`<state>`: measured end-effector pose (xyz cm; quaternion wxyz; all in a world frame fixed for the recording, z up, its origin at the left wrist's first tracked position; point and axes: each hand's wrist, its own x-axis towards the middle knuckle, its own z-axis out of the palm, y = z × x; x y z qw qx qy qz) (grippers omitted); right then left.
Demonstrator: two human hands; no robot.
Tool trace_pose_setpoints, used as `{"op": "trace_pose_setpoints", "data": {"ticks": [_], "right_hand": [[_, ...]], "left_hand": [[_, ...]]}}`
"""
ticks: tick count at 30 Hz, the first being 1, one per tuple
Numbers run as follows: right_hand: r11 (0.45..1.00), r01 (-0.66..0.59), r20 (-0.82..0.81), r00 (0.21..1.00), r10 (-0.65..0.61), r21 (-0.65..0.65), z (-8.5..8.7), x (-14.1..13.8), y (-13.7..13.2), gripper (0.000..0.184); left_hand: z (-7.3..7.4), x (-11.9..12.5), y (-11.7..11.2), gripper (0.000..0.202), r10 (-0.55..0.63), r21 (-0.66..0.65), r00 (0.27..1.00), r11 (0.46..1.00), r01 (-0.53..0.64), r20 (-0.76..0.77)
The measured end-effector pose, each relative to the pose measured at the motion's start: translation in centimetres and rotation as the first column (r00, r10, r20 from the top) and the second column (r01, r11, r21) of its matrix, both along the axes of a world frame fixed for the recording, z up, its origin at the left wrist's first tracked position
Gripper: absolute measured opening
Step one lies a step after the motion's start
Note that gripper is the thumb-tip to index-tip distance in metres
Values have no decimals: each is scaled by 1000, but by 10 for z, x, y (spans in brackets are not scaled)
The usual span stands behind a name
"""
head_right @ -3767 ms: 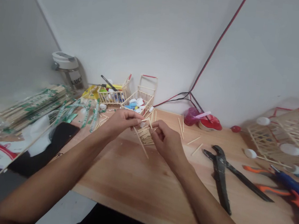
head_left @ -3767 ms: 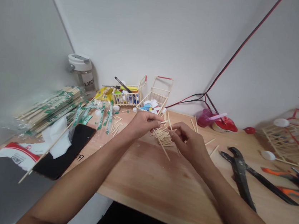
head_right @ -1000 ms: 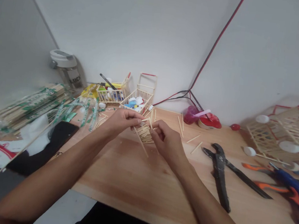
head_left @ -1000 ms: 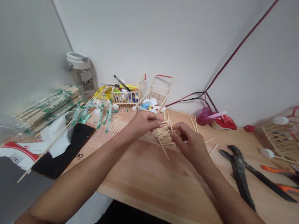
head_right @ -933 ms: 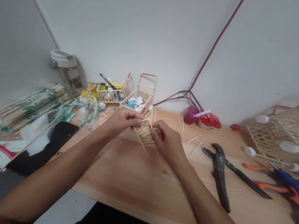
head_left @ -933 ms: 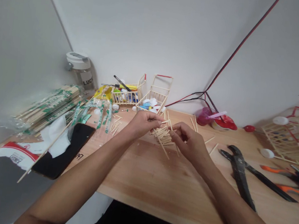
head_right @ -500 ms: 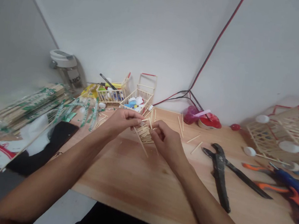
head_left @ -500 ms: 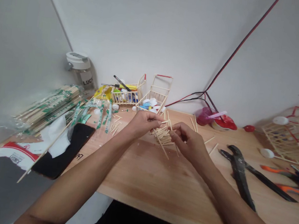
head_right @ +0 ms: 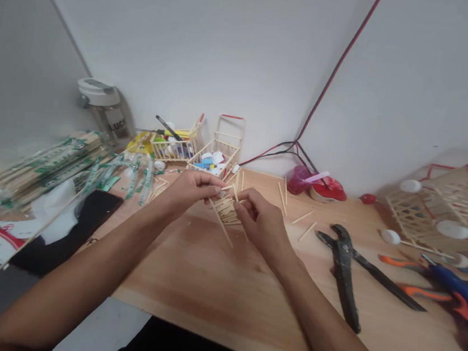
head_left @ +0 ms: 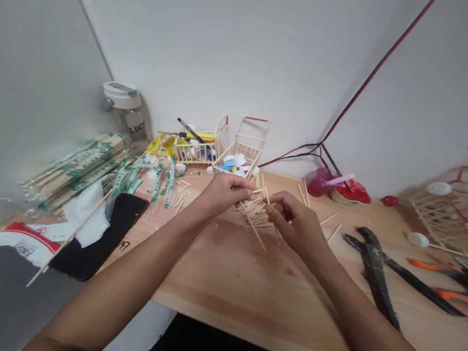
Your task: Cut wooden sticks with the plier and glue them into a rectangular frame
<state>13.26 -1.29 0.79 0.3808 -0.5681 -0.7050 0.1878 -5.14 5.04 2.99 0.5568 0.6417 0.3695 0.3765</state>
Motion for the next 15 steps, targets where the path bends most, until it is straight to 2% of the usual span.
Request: {"op": "trace_pose_setpoints", "data": {"ticks": [15], "right_hand": [[1000,6,12,1000,-6,4,1,-1,-1,10]], "left_hand": [[2,0,-2,16,12,6,1000,1000,-11,-7]]}}
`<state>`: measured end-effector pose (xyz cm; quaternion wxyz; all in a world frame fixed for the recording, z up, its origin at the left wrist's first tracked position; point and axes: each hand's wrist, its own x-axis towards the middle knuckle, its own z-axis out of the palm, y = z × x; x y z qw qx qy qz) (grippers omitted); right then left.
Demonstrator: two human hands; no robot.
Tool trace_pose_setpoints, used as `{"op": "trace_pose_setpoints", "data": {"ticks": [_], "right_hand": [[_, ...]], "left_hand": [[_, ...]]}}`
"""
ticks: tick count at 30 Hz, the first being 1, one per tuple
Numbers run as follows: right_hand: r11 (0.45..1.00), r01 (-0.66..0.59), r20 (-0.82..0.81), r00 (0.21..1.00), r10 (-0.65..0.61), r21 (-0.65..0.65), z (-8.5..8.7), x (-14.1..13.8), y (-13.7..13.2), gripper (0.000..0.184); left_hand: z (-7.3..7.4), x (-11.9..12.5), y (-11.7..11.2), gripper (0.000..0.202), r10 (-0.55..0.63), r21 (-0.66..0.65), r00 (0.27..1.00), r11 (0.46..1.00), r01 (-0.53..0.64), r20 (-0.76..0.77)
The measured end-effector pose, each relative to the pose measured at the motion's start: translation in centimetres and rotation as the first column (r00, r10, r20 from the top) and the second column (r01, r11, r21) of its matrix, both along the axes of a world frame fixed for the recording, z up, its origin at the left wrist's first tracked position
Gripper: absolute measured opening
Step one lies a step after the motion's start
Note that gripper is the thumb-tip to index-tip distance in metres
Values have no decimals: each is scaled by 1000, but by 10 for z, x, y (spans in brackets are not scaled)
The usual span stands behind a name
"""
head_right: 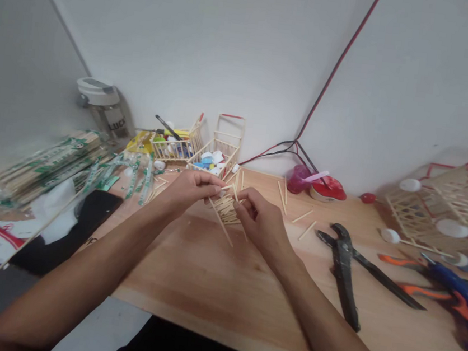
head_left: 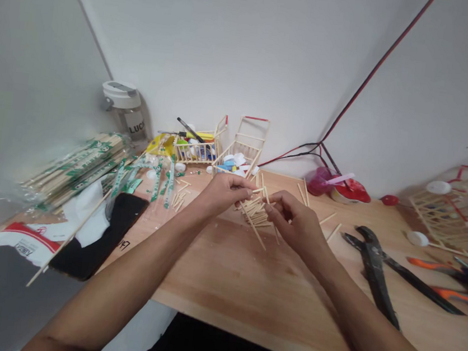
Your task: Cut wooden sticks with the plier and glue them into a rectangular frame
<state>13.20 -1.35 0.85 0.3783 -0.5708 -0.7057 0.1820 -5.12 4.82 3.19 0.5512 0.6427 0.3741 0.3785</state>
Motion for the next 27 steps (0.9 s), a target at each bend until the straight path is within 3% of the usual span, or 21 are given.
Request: {"op": "trace_pose_setpoints", "data": {"ticks": [27], "right_hand": [[1000,-4,29,1000,3,24,-2,1,0,11]], "left_hand": [[0,0,1,16,-13,3,1000,1000,13,-13]]}}
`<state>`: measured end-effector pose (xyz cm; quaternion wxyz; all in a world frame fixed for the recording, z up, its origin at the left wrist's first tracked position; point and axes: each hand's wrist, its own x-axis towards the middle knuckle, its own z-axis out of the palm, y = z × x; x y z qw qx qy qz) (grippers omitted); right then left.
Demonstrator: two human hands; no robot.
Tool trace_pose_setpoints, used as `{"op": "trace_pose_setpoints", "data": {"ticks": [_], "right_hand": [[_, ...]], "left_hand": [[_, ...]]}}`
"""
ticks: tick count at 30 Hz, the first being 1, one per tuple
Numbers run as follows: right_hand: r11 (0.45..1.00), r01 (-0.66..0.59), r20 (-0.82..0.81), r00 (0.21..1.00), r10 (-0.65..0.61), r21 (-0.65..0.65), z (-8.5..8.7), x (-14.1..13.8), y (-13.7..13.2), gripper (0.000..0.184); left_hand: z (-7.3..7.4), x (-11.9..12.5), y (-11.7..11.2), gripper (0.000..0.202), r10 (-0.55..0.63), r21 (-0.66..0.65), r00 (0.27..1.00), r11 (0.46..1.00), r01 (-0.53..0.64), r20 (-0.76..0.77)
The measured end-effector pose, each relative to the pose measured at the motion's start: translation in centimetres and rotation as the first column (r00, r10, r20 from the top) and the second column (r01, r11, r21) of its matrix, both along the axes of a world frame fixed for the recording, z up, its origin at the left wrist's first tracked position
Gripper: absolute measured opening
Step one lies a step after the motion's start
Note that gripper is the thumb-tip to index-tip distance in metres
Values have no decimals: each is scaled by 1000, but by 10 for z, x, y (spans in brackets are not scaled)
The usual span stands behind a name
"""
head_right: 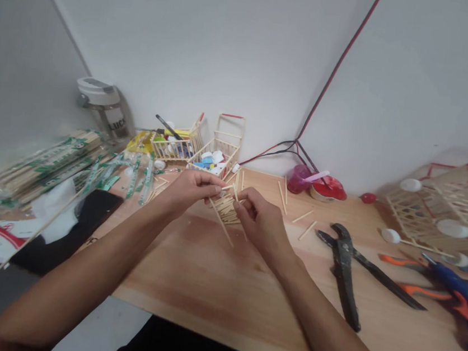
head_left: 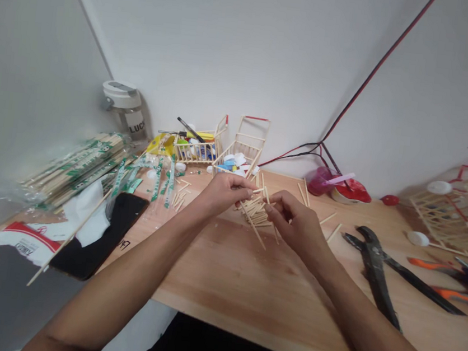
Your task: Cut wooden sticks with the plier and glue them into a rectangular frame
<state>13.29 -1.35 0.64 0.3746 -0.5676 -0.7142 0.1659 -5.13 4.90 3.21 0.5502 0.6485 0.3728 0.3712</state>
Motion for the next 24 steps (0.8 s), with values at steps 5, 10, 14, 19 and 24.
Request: {"op": "trace_pose_setpoints", "data": {"ticks": [5,10,14,19,24], "right_hand": [[1000,6,-7,1000,-6,-7,1,-1,-1,10],[1000,7,-11,1000,-7,-6,2,-1,-1,10],[1000,3,-10,1000,-3,-17,2,-1,-1,9],[1000,2,-12,1000,-2,-18,2,-1,-1,8],[1000,15,-10,1000,-15,-23,2,-2,-2,6]], "left_hand": [[-1,0,0,15,3,-10,1000,1000,-3,13],[1,1,-1,14,5,-15,1000,1000,-4,12],[1,0,-1,14,3,-12,1000,1000,-3,22],[0,0,-1,15,-6,-17,1000,1000,6,17],[1,1,-1,16,3,-28,1000,1000,-2,28]]}}
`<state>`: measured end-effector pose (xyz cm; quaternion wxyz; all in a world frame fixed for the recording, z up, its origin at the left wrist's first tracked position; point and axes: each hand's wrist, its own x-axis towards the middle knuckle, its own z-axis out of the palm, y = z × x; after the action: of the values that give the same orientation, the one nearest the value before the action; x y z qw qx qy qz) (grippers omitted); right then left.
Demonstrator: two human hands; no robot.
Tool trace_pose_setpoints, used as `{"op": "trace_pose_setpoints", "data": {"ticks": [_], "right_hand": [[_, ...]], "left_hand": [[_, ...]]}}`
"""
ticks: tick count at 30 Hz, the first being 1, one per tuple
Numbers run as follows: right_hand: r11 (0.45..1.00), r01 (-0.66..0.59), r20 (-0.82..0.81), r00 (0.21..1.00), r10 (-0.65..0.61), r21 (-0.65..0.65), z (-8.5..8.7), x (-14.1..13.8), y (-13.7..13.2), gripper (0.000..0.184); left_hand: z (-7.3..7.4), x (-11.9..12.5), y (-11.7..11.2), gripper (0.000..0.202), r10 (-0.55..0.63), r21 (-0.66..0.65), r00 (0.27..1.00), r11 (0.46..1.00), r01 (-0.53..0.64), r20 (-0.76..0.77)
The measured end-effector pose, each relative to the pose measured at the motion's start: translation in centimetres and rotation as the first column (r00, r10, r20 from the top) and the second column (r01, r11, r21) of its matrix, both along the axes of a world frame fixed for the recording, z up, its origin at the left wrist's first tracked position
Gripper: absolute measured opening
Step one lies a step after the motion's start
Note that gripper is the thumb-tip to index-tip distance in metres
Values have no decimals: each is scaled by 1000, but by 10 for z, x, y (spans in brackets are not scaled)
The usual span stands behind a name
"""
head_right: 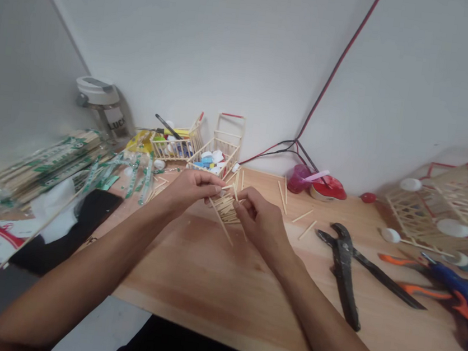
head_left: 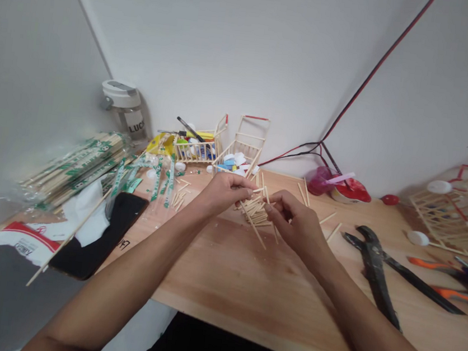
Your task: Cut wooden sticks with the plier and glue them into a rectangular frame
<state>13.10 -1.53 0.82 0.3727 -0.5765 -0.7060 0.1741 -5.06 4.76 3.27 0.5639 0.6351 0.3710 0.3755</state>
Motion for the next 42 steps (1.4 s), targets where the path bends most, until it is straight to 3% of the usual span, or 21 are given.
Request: {"op": "trace_pose_setpoints", "data": {"ticks": [42], "right_hand": [[1000,14,6,1000,-14,25,2,2,2,10]], "left_hand": [[1,0,-1,14,3,-5,1000,1000,-3,14]]}}
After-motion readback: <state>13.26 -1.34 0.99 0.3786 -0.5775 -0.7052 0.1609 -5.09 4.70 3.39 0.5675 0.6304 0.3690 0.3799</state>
